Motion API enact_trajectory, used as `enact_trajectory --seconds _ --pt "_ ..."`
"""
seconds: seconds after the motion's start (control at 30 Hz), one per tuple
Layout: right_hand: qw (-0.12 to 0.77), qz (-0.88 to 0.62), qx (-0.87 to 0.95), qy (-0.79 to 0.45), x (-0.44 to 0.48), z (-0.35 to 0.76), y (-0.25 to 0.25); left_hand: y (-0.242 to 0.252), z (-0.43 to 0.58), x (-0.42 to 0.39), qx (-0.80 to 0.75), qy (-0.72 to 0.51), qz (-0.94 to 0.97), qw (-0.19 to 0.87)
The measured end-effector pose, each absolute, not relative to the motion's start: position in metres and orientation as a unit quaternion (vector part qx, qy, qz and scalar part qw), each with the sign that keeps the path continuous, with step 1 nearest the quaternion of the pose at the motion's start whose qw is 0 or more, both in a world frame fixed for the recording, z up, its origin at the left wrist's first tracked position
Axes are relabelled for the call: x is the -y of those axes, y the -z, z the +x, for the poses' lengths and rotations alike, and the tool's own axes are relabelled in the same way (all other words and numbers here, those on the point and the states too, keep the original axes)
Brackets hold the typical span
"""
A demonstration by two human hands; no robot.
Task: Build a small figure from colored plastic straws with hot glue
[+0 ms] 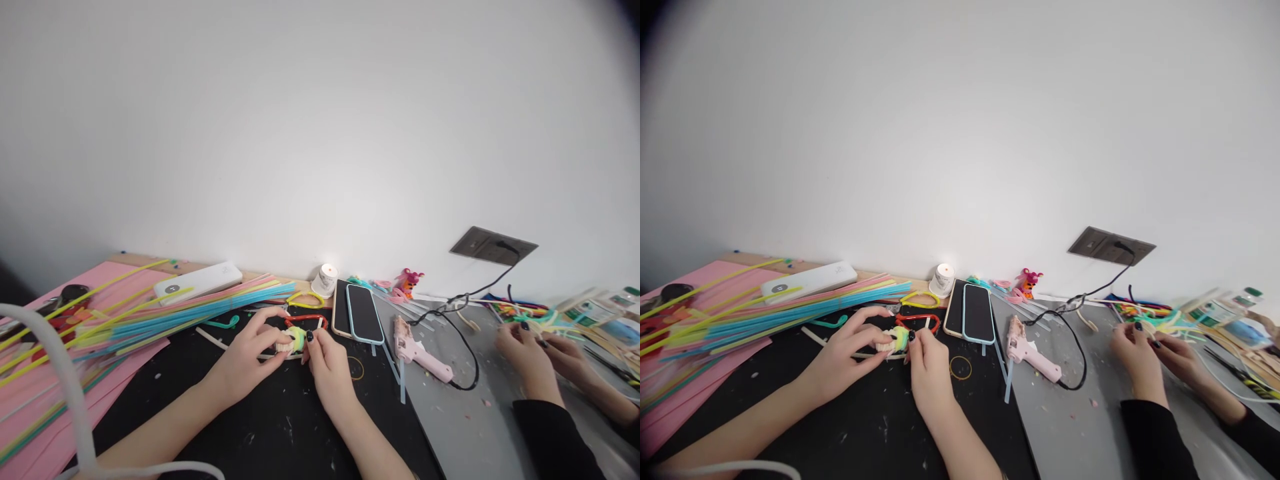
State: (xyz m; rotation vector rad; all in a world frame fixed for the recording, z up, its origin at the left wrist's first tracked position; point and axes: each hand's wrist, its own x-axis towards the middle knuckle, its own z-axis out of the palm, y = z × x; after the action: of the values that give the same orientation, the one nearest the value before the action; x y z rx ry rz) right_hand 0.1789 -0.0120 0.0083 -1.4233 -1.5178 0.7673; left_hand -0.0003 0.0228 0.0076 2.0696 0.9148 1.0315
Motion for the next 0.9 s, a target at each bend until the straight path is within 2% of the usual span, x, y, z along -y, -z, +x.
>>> enact_trajectory --seconds 0.07,0.2,0.37,0.6,0.9 --pt "0.484 -0.576 0.589 -0.294 0.010 0.182 -0.009 -0.007 0.001 -0.024 -0.345 -0.394 0.765 0.374" --pt "0.556 -0.544 0.514 -0.361 0.004 0.187 -0.007 -0.006 0.006 -0.027 -0.325 -0.392 0.651 0.563" --pt "0.564 -0.536 0.449 -0.440 0.000 0.185 -0.005 -0.010 0.007 -0.030 -0.313 -0.416 0.488 0.700" --pt "0.553 -0.518 0.417 -0.501 0.000 0.181 -0.006 -0.010 0.003 -0.035 -0.323 -0.485 0.381 0.718" --pt "0.498 -0.531 0.491 -0.479 0.001 0.183 -0.008 -0.006 0.002 -0.038 -0.360 -0.510 0.406 0.667"
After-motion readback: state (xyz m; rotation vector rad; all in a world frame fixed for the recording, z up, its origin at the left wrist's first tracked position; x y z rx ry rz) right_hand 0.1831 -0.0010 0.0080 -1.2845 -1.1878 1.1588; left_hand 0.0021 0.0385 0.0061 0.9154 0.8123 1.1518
